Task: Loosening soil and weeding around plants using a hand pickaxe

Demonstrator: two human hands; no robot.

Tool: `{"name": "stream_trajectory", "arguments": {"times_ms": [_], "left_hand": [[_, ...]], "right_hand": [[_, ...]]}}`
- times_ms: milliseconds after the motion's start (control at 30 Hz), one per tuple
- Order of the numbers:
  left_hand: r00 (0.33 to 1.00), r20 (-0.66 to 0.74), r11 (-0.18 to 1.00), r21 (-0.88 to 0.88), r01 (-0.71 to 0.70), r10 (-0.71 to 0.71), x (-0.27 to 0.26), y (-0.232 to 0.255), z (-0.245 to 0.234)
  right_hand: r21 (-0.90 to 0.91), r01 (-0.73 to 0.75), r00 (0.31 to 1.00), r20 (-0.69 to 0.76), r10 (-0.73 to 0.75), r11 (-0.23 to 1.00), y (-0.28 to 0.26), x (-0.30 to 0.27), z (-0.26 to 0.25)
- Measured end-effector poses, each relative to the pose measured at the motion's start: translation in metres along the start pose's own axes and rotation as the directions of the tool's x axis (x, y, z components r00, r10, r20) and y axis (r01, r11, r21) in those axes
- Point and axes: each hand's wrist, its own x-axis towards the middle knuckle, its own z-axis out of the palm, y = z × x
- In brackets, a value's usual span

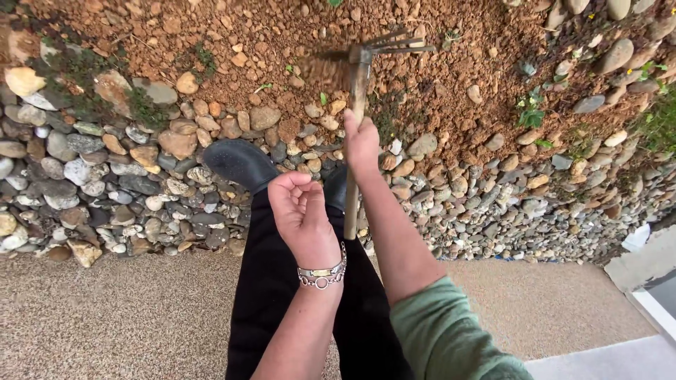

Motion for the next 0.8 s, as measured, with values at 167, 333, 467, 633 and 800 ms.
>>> {"name": "stream_trajectory", "arguments": {"times_ms": [167,333,467,633,800], "left_hand": [[1.000,-0.013,1.000,-0.001,-0.009,0.009,-0.001,-0.002,-0.003],[1.000,-0.017,1.000,0.009,0.008,-0.008,0.000,0.003,-0.003],[1.000,-0.007,1.000,0.013,0.007,-0.007,0.001,0.004,-0.005],[1.000,0.021,1.000,0.010,0.007,-0.008,0.002,-0.001,-0.005],[0.999,0.048,1.000,-0.003,0.008,-0.007,-0.002,0.002,-0.006]], "right_hand": [[0.051,0.244,0.969,-0.059,-0.241,0.969,-0.002,-0.036,-0.006],[-0.031,0.219,0.968,-0.122,-0.221,0.975,0.023,-0.017,-0.007],[-0.176,0.182,0.976,-0.085,-0.199,0.967,0.015,-0.016,-0.023],[-0.191,0.353,0.883,-0.255,-0.393,0.916,-0.045,0.012,-0.044],[-0.327,0.526,0.805,-0.105,-0.584,0.785,-0.105,0.056,-0.046]]}}
